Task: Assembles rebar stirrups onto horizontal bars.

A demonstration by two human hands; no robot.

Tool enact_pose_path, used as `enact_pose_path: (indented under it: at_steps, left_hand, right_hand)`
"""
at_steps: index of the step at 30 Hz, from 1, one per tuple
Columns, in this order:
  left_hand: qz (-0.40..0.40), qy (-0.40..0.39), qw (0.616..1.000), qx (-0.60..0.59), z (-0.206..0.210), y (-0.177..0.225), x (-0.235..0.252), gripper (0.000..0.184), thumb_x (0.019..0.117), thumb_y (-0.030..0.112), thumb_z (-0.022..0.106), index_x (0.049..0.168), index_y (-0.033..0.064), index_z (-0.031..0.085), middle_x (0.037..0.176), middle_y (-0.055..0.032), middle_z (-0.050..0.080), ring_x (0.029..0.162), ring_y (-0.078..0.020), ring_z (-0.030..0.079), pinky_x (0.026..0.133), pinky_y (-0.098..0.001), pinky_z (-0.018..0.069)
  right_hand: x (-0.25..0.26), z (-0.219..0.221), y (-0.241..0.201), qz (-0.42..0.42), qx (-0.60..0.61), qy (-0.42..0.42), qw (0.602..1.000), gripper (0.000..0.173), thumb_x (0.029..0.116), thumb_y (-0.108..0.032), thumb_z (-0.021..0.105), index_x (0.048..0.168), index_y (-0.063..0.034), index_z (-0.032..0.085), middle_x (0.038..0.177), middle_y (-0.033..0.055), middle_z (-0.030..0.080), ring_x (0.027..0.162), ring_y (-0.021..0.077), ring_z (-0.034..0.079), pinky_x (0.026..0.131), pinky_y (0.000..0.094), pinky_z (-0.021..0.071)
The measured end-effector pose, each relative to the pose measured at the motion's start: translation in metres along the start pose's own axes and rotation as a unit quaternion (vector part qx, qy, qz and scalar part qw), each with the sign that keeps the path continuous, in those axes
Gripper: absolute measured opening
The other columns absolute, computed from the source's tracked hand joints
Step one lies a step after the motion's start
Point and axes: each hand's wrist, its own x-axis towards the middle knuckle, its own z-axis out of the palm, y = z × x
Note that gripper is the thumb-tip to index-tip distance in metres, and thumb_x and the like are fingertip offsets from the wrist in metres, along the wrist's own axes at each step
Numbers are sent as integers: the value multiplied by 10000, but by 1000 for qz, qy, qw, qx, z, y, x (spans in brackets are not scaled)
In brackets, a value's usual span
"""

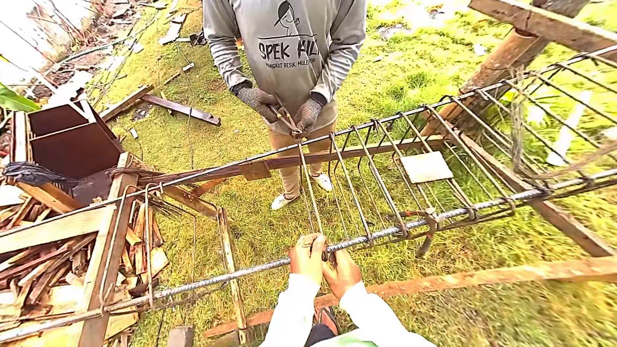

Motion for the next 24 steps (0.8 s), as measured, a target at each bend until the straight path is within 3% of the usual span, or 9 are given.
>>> enact_pose_path:
  at_steps: [11,24]
  left_hand:
    - [38,10,998,38,0,4,-4,246,1028,187,591,1107,16,749,1069,-101,732,931,-120,710,907,-297,580]
    - [48,2,996,74,0,9,-3,270,1040,205,574,1121,20,752,1100,-113,729,979,-136,702,941,-303,559]
  right_hand:
    - [-2,1,-3,-18,0,26,1000,474,877,-345,702,1123,59,687,1004,198,697,885,320,692,835,493,581]
    - [0,1,-2,-18,-16,3,1000,479,919,-334,659,1170,74,660,1069,216,690,964,330,690,899,491,567]
